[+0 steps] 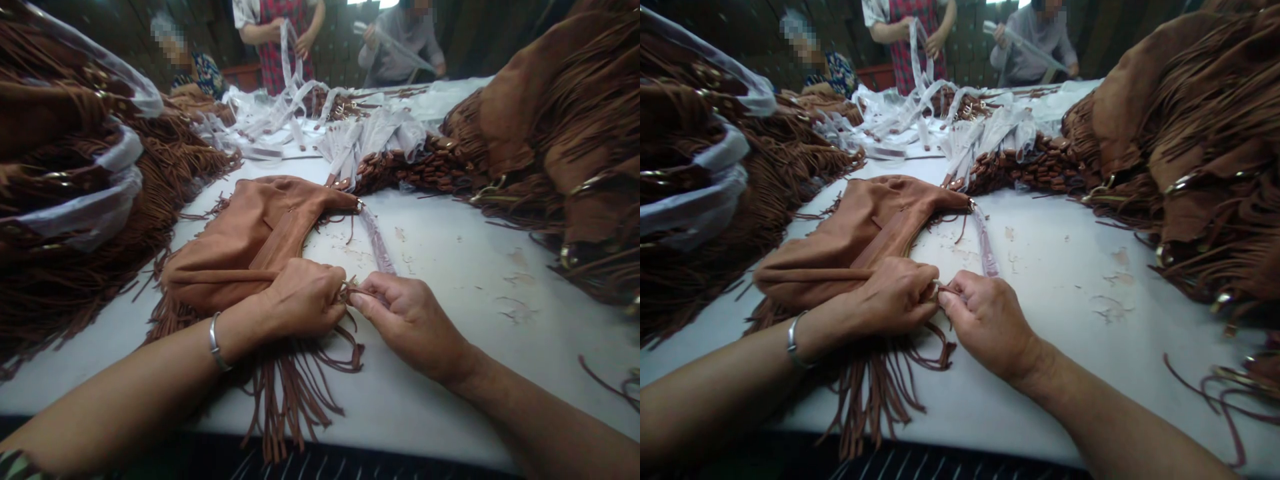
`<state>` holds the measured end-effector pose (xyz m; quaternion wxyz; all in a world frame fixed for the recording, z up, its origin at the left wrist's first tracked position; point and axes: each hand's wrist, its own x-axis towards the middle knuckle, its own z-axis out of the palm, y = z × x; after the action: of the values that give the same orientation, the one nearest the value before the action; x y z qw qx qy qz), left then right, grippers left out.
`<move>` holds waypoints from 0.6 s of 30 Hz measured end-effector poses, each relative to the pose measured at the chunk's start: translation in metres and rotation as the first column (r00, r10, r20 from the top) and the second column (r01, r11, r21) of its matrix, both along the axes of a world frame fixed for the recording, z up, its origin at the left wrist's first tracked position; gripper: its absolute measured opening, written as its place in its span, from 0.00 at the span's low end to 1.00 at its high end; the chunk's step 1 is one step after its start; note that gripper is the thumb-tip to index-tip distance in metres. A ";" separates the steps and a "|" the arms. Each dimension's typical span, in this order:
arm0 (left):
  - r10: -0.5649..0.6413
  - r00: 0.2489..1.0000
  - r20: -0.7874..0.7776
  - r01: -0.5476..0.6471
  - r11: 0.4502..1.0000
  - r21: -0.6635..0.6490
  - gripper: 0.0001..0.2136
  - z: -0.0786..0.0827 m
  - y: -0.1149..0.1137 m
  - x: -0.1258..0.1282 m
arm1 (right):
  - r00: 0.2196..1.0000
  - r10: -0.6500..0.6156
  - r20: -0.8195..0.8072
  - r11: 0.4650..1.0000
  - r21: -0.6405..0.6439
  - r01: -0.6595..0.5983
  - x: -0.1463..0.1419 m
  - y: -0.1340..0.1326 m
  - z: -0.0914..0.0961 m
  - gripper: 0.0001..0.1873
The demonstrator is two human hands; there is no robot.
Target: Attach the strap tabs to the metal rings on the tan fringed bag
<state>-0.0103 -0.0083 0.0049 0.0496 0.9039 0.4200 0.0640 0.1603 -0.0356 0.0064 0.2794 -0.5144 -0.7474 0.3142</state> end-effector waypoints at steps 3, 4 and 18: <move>-0.044 0.999 0.027 0.045 0.998 -0.035 0.06 0.000 0.001 -0.002 | 0.992 0.059 -0.115 0.996 -0.054 -0.065 0.003 0.003 0.001 0.10; -0.046 0.998 0.043 0.048 0.998 -0.045 0.05 0.000 0.001 -0.003 | 0.985 0.070 -0.155 0.994 -0.078 -0.083 0.004 0.005 0.001 0.10; -0.151 0.985 0.077 0.166 0.957 -0.238 0.04 0.014 0.002 -0.009 | 0.883 0.209 -0.421 0.915 -0.233 -0.328 0.014 0.014 -0.005 0.11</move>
<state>-0.0194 -0.0065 0.0193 0.1773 0.9195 0.3493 0.0340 0.1745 -0.0216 0.0013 0.2941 -0.3682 -0.6859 0.5545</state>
